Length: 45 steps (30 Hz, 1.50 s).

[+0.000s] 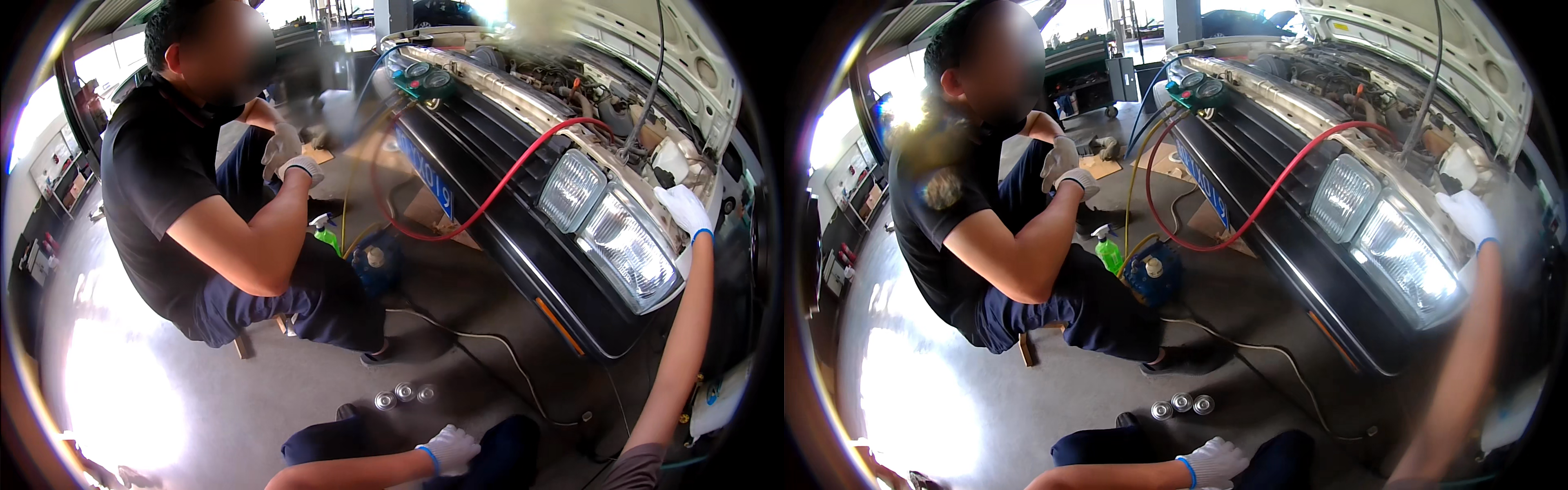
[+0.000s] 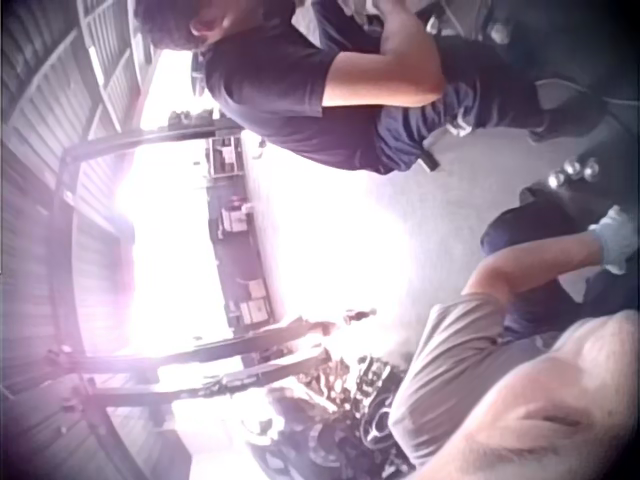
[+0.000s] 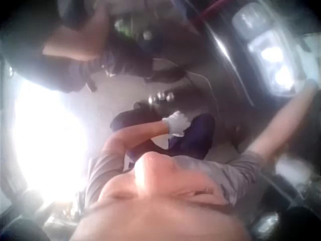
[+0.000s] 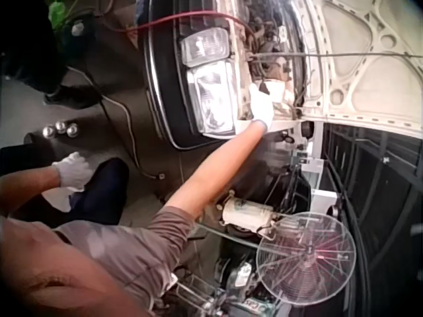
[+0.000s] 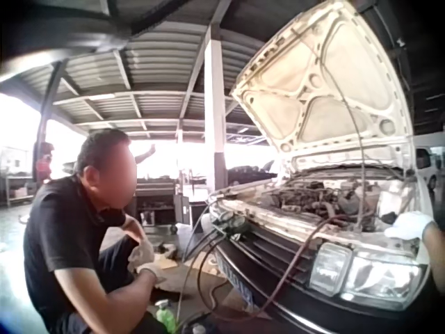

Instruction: The person sets cans onto the ground, rests a gloved hand on the front bumper of the car, and waits while another person works on the vehicle's air conditioning system.

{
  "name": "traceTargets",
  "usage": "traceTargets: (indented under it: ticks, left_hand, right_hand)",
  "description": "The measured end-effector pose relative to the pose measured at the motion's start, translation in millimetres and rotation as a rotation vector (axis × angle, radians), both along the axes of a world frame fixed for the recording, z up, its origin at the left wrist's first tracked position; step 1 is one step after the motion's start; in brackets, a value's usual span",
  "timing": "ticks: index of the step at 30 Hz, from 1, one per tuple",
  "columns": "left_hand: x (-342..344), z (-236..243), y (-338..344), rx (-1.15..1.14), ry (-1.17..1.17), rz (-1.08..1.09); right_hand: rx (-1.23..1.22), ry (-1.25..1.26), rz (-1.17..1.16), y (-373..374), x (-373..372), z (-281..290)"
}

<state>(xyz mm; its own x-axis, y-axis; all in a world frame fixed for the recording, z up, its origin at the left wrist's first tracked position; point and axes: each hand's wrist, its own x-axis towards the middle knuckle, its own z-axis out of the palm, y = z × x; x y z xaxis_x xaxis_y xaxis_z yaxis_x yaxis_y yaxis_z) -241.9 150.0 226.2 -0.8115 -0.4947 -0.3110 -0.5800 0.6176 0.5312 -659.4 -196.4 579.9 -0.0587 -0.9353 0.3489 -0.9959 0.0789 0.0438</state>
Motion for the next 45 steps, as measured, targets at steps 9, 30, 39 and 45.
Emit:
traceTargets:
  ticks: [9,30,39,45]
  left_hand:
    - [8,1,-4,-0.072,0.022,0.043]
    - [8,-2,-35,-0.261,0.119,0.055]
    - [-6,14,-36,-0.104,-0.037,0.025]
    - [-11,22,-34,-0.079,-0.09,0.01]
  right_hand:
    - [0.056,-0.041,-0.04,9,9,3]
    - [0.031,-0.038,-0.02,-9,10,5]
    - [0.056,0.005,0.001,-8,1,3]
    - [0.066,0.044,-0.104,-5,15,2]
